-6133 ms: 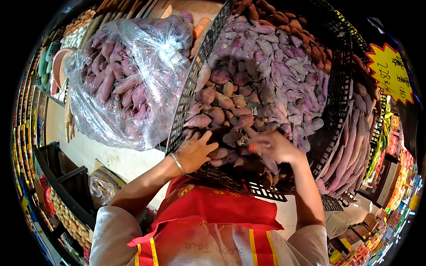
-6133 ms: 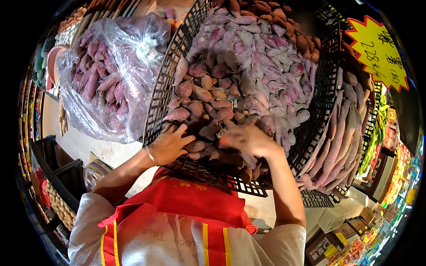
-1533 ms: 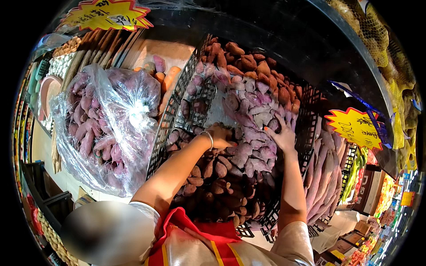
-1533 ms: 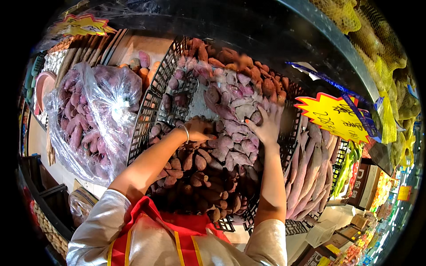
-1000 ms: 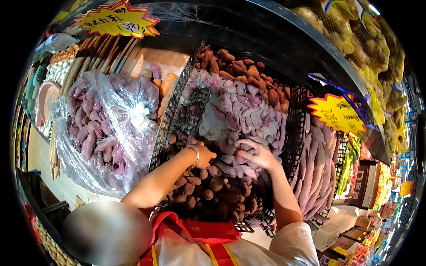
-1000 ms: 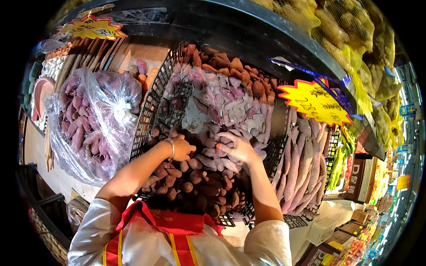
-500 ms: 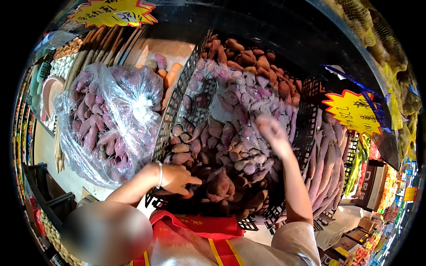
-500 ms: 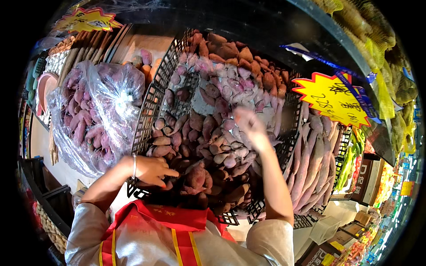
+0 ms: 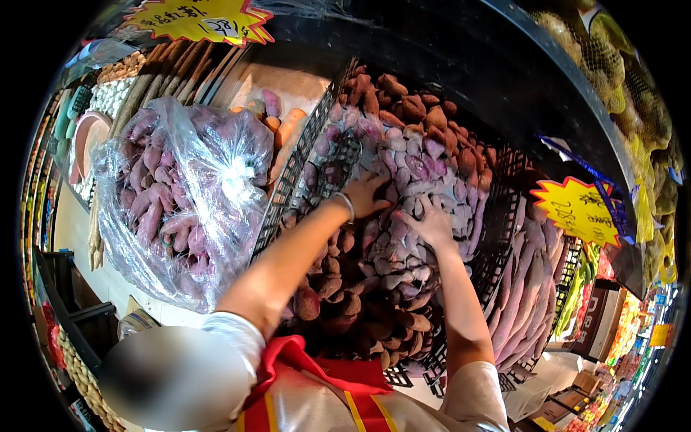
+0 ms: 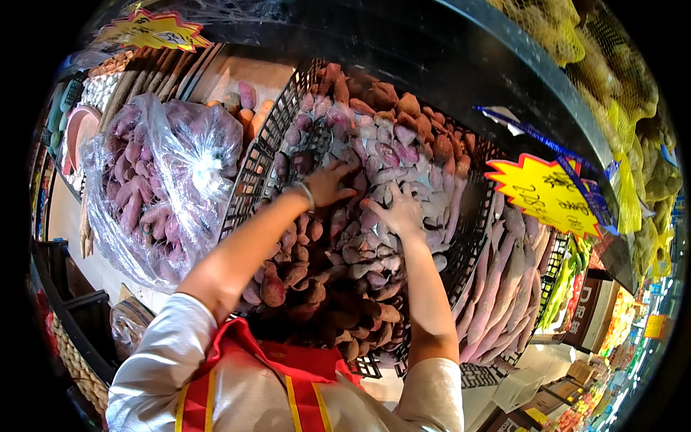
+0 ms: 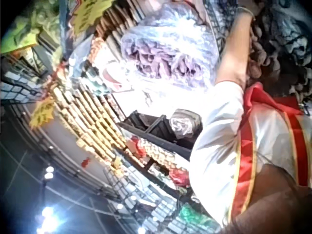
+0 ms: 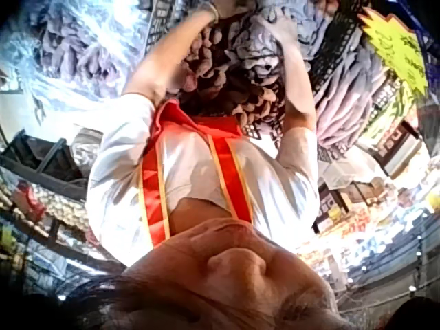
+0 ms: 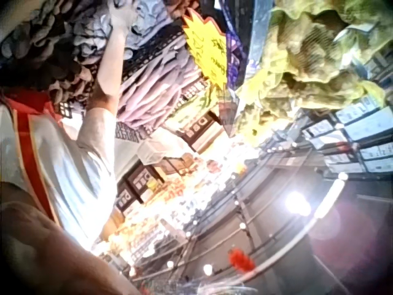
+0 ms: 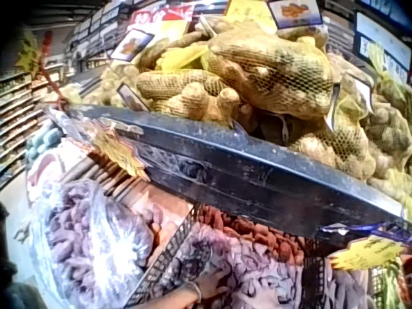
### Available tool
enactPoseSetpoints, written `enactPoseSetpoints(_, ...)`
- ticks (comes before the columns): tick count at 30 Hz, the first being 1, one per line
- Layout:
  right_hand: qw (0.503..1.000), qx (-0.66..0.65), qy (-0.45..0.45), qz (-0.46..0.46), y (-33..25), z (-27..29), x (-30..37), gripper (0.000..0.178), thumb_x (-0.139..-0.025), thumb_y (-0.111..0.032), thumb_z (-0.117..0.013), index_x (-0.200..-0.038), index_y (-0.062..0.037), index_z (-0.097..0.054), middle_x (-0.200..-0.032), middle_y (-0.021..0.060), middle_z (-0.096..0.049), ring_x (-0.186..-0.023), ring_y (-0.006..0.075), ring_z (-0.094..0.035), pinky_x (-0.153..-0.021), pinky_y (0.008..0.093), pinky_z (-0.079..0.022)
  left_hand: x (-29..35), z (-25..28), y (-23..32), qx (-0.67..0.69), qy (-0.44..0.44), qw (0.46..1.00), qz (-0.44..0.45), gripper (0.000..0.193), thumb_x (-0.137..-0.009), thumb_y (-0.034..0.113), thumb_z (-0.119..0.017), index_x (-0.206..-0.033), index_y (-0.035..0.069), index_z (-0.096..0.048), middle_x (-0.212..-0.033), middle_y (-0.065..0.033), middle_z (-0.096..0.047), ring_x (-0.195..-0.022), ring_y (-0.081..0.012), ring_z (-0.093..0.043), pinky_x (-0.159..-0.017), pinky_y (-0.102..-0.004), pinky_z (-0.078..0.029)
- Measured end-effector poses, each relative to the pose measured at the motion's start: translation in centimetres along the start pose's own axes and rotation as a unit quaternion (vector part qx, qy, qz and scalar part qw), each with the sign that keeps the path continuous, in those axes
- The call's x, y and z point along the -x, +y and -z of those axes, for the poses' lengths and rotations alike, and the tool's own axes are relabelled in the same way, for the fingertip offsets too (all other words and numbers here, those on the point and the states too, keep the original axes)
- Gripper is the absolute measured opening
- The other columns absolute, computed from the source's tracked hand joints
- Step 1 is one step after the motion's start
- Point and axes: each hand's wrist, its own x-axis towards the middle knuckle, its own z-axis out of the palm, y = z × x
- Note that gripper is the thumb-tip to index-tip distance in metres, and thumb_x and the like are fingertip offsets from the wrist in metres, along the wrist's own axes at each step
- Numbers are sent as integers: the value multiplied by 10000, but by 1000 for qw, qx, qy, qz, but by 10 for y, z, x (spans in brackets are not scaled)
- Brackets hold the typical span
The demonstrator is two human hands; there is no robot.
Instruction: The person arranges long root vegetables on a supermarket shelf, aligning them vertically. They then move to a different section to unpack a large plastic bag of purple sweet potatoes and spread them into a black crate. Finally, the person picks up a dark cloth and wipes the surface of a metal display counter.
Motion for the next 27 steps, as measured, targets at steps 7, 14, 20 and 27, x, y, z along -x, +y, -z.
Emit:
enactPoseSetpoints(7,955,-248,-159,-39,22,9,-14,686,-676,-691,-530,-1189,-238,-485,-925,192,-612,-916,334,-581,-804,391,-442,-7,-25,11,76,-99,987,99,755,-721,490,-600,-1335,176,-292,-1357,-269,-193,-1124,-441,-413,-926,-428,-388)
enactPoseSetpoints(14,981,-79,-177,-18,-13,0,-5,568,-817,-620,-409,-1216,-224,-481,-1093,154,-558,-1045,303,-517,-872,353,-397,4,-24,-26,129,-217,966,47,721,-688,530,-587,-1299,217,-367,-1360,-179,-271,-1157,-374,-406,-952,-411,-359)
enactPoseSetpoints(20,928,-179,-322,-61,-7,5,-12,578,-739,-619,-508,-1082,-166,-614,-1074,113,-588,-977,221,-538,-853,329,-402,19,1,-12,104,-291,949,60,767,-623,593,-623,-1264,205,-455,-1343,-140,-316,-1269,-313,-240,-992,-398,-311)
enactPoseSetpoints(27,824,-345,-450,-10,-52,24,37,518,-805,-435,-583,-1175,-74,-546,-1083,99,-564,-931,167,-528,-812,299,-412,76,13,-18,203,-354,912,44,582,-740,317,-597,-1247,79,-443,-1087,-136,-575,-980,-214,-547,-827,-298,-427)
